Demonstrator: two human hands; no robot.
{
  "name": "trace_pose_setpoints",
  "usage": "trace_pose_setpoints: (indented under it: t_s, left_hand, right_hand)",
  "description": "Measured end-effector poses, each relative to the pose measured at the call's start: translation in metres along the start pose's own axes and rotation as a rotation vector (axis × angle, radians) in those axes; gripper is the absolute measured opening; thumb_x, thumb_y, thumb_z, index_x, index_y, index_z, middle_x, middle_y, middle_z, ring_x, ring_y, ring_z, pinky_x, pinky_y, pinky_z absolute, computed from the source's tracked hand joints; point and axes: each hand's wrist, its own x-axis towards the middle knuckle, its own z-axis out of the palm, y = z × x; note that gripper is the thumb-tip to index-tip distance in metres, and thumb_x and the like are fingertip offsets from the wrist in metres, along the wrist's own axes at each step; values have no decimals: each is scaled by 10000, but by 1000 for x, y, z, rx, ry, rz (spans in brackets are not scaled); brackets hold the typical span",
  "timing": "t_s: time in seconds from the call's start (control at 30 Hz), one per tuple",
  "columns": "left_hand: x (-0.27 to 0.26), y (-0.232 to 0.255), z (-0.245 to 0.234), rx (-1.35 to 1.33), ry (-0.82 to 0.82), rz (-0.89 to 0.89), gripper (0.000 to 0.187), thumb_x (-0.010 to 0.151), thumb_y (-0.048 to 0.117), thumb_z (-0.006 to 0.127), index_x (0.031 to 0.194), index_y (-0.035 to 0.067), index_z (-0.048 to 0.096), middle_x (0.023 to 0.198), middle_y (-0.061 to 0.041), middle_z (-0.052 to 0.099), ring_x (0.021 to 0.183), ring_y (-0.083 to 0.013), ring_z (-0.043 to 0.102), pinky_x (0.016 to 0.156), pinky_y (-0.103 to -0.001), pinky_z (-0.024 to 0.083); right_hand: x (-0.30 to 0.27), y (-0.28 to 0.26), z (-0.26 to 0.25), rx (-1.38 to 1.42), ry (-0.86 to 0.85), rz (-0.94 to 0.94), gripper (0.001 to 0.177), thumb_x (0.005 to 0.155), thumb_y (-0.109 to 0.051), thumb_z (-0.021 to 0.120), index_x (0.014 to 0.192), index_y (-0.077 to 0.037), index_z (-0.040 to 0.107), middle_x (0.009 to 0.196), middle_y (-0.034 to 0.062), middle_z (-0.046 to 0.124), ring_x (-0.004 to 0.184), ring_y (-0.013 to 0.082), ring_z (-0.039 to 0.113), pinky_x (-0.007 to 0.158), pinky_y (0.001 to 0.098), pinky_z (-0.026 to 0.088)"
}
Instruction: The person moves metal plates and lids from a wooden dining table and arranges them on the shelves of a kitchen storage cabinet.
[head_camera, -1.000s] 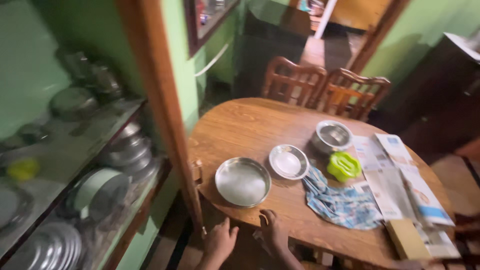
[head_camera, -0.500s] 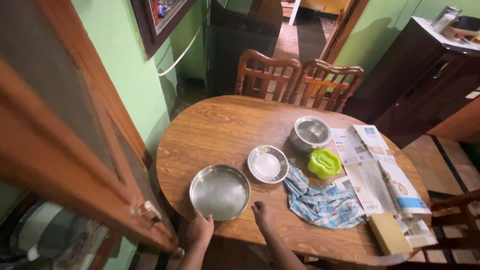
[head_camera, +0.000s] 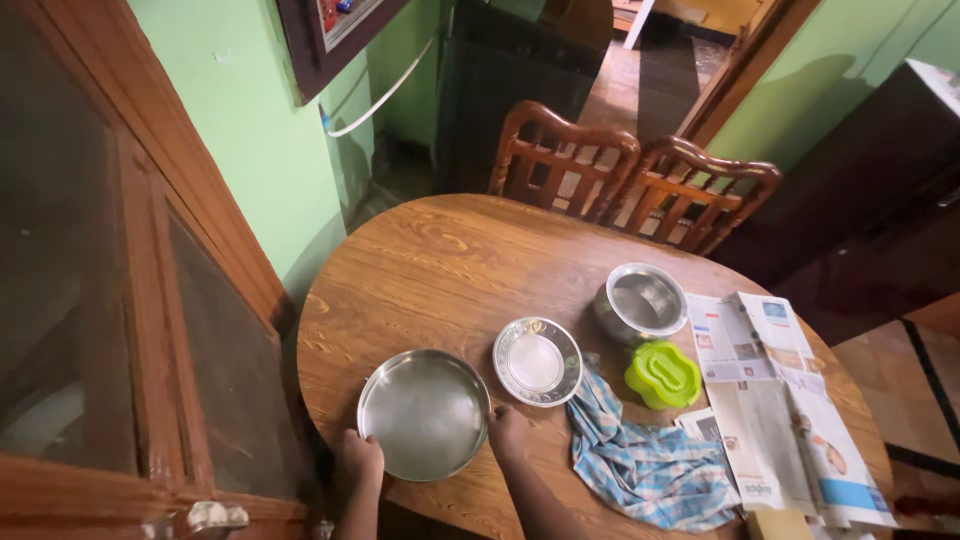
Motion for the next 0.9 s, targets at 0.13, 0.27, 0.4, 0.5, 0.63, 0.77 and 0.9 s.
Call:
trace_pose_setpoints:
  t_s: [0.13, 0.27, 0.4, 0.5, 0.63, 0.77, 0.9]
  left_hand:
    - [10, -1, 5, -18, -44, -45, 290, 916, 227, 685, 1099, 2, 685, 1132, -248, 718, 1088, -436, 693, 910, -534, 564]
    - [13, -2, 6, 35, -40, -53, 271, 937, 179, 642, 1117, -20, 680, 1147, -271, 715, 1078, -447, 700, 898, -534, 573]
    - [14, 3, 2, 52, -11, -59, 265, 917, 162, 638, 1111, -13, 681, 1155, -263, 714, 1087, -445, 695, 915, -525, 570]
    - [13, 9, -3, 39, -48, -130, 263, 923, 161, 621, 1128, 6, 675, 1169, -256, 712, 1101, -442, 691, 922, -535, 562]
    - [12, 8, -3, 33, -78, -117, 272, 930, 182, 623, 1142, 18, 663, 1169, -244, 711, 1096, -433, 695, 909, -534, 569]
    - [15, 4, -1, 21, -56, -51, 222, 935, 202, 637, 1074, 40, 694, 1093, -227, 749, 1053, -408, 729, 888, -512, 587]
    - [-1, 5, -4, -43, -4, 30, 224, 913, 235, 666, 1052, 59, 660, 1015, -206, 750, 986, -407, 726, 840, -509, 578]
  right_hand:
    - [11, 0, 6, 25, 11, 20, 310, 811, -310, 767, 928, -23, 787, 901, 214, 747, 880, 373, 732, 836, 449, 570]
    - [14, -1, 12, 35, -9, 18, 291, 795, -292, 742, 900, -25, 783, 889, 201, 757, 870, 366, 740, 828, 445, 583]
    - [17, -4, 13, -2, -48, 96, 290, 854, -301, 712, 897, -21, 772, 929, 200, 753, 905, 371, 727, 831, 469, 567]
    - [20, -3, 14, -39, -116, 161, 362, 891, -380, 728, 907, -19, 760, 954, 214, 740, 943, 374, 716, 854, 473, 558]
    - [22, -3, 13, -69, -84, 82, 340, 902, -356, 699, 886, -25, 771, 940, 214, 757, 934, 373, 731, 866, 466, 562]
    - [21, -2, 7, -23, 36, 32, 262, 837, -275, 734, 871, -16, 757, 873, 216, 740, 868, 389, 719, 800, 487, 559]
    - [22, 6, -11, 31, -47, 75, 164, 803, -181, 689, 848, -63, 793, 811, 176, 759, 806, 342, 757, 772, 445, 585]
